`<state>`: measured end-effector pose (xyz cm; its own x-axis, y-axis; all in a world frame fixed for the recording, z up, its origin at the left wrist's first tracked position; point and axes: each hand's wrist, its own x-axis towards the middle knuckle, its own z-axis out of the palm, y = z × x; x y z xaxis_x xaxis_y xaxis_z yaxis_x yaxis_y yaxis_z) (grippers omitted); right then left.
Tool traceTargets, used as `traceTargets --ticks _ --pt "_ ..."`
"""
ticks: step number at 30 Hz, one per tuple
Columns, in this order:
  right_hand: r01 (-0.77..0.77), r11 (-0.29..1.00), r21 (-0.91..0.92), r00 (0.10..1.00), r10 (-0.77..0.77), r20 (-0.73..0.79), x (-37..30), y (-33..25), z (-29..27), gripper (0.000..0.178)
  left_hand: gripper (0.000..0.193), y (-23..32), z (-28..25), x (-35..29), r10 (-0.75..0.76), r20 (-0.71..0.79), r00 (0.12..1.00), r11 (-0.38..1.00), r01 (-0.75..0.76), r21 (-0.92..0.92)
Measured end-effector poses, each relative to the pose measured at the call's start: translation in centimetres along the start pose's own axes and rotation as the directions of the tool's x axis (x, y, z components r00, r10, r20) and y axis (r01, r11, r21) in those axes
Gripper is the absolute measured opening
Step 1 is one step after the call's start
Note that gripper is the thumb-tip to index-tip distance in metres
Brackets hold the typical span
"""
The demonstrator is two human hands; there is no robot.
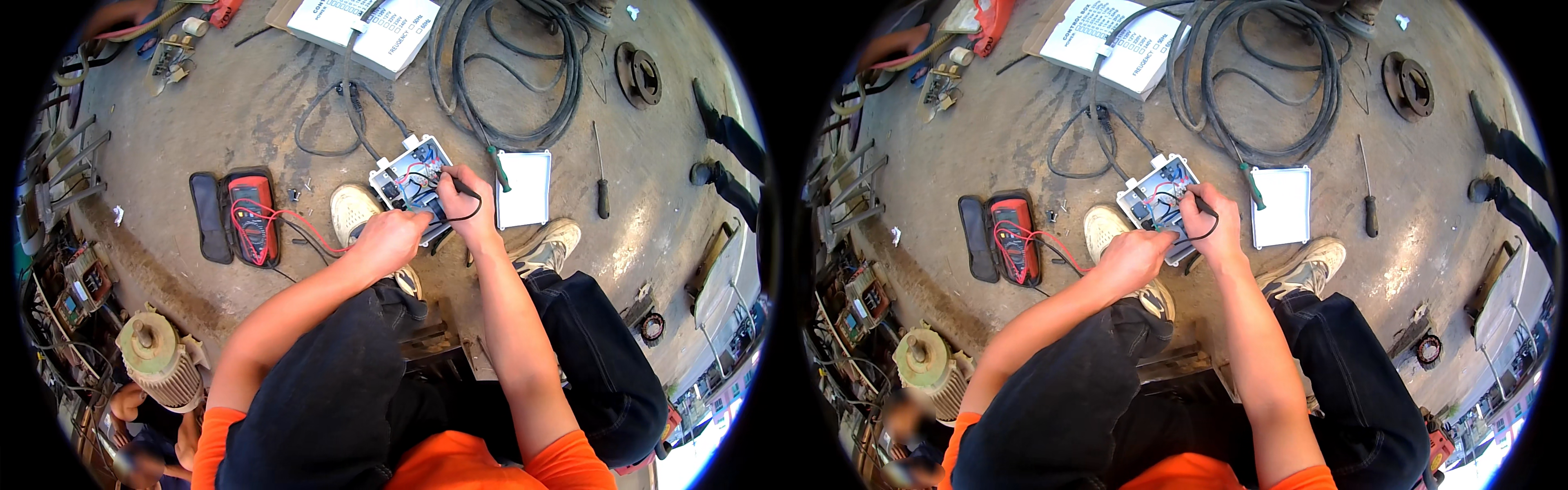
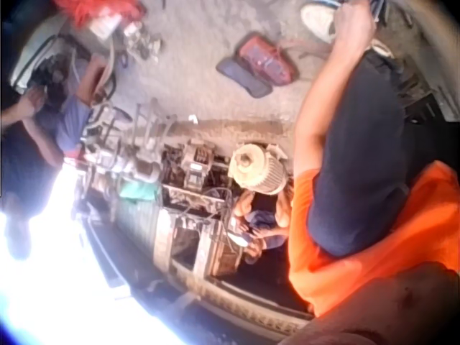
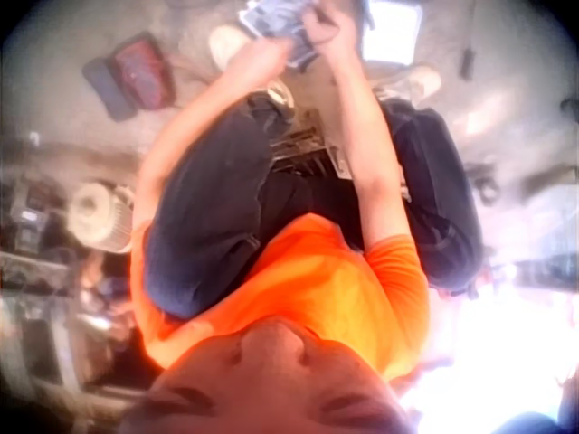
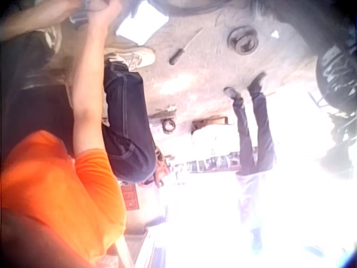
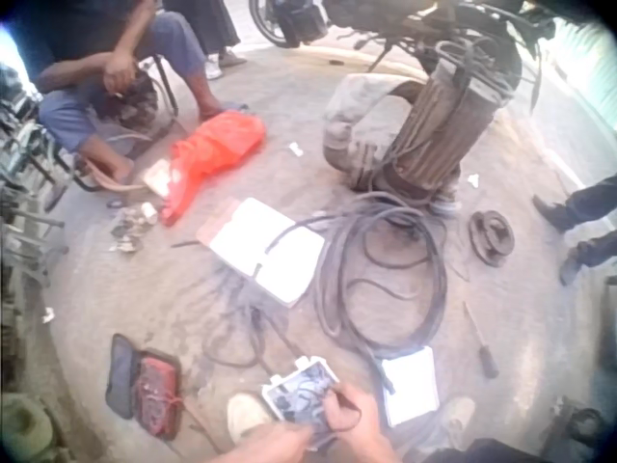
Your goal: The person sits on a stool and works on an open white electrical box placed on the floor. They use pliers to strip and cut wires, a screwdriver to tighten connections inside the box, and a multimeter to test the circuit.
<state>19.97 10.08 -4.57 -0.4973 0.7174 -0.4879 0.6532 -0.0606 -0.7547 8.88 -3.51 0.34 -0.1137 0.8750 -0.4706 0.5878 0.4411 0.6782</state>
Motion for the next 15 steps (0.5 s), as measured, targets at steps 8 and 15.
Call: traceTargets --ticks 8,15 --pt "0.025 0.996 0.088 1.0 -0.025 -0.005 0.2 1.5 0.4 0.021 0.03 0.0 0.4 -0.8 0.099 -0.108 0.989 0.99 -0.087 0.109" --pt "0.035 0.997 0.073 0.999 -0.036 0.009 0.1 1.4 0.3 0.02 0.028 -0.4 0.5 -1.0 0.076 -0.106 0.991 0.996 -0.07 0.063"
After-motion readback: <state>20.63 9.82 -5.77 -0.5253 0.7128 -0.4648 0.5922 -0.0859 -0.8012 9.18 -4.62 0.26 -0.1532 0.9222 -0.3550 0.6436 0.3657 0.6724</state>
